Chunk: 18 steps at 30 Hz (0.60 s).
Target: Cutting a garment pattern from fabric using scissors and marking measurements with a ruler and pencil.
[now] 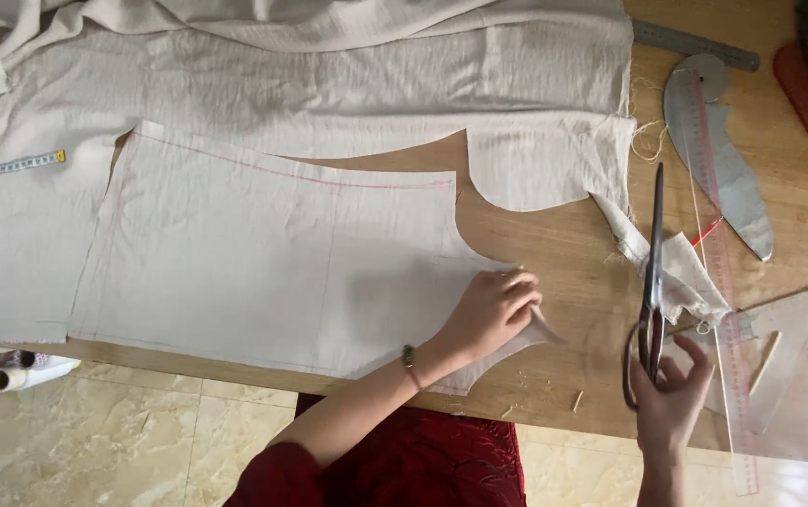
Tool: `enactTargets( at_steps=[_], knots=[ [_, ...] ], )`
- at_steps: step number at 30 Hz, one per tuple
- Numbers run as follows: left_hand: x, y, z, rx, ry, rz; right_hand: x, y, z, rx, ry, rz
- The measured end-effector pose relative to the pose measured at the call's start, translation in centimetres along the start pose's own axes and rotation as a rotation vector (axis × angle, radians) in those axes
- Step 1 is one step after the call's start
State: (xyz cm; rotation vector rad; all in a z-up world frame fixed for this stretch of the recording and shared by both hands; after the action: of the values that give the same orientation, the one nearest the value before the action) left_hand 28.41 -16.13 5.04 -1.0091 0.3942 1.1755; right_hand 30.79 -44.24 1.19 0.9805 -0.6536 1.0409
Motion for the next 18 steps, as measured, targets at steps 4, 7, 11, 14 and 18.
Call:
enactTargets(
  at_steps=[4,7,11,14,18],
  knots=[
    [1.4,5.1,4.2,-0.025,0.121,0.131,-4.0,3.0,-2.2,0.247,-0.165,0.158],
    [2.3,6.7,7.2,-0.041,0.400,0.311,-0.8,7.0,-7.7,0.527,-0.186,0.111],
    [3.5,8.5,10.8,-0.132,0.448,0.306,1.7,11.2,-13.7,0.749,-0.138,-0.016],
    [4.9,9.6,13.3,-0.223,0.478,0.308,0.5,11.7,-15.7,0.770,-0.189,-0.162],
    [6.3,11.1,16.2,-0.330,0.573,0.326,1.7,12.6,-16.9,0.783,-0.169,-0.193]
  ],
)
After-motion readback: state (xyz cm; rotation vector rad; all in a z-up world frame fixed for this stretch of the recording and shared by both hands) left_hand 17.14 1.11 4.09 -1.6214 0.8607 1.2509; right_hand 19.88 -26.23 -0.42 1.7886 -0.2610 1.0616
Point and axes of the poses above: each hand's wrist, its own y-axis away from the middle knuckle, its own z-axis out of the back of the hand, x = y × z, the point moved 8 cm from there along -y, towards the middle knuckle, and after that the axes turned 3 degrees about -z, right-handed, at the moved point
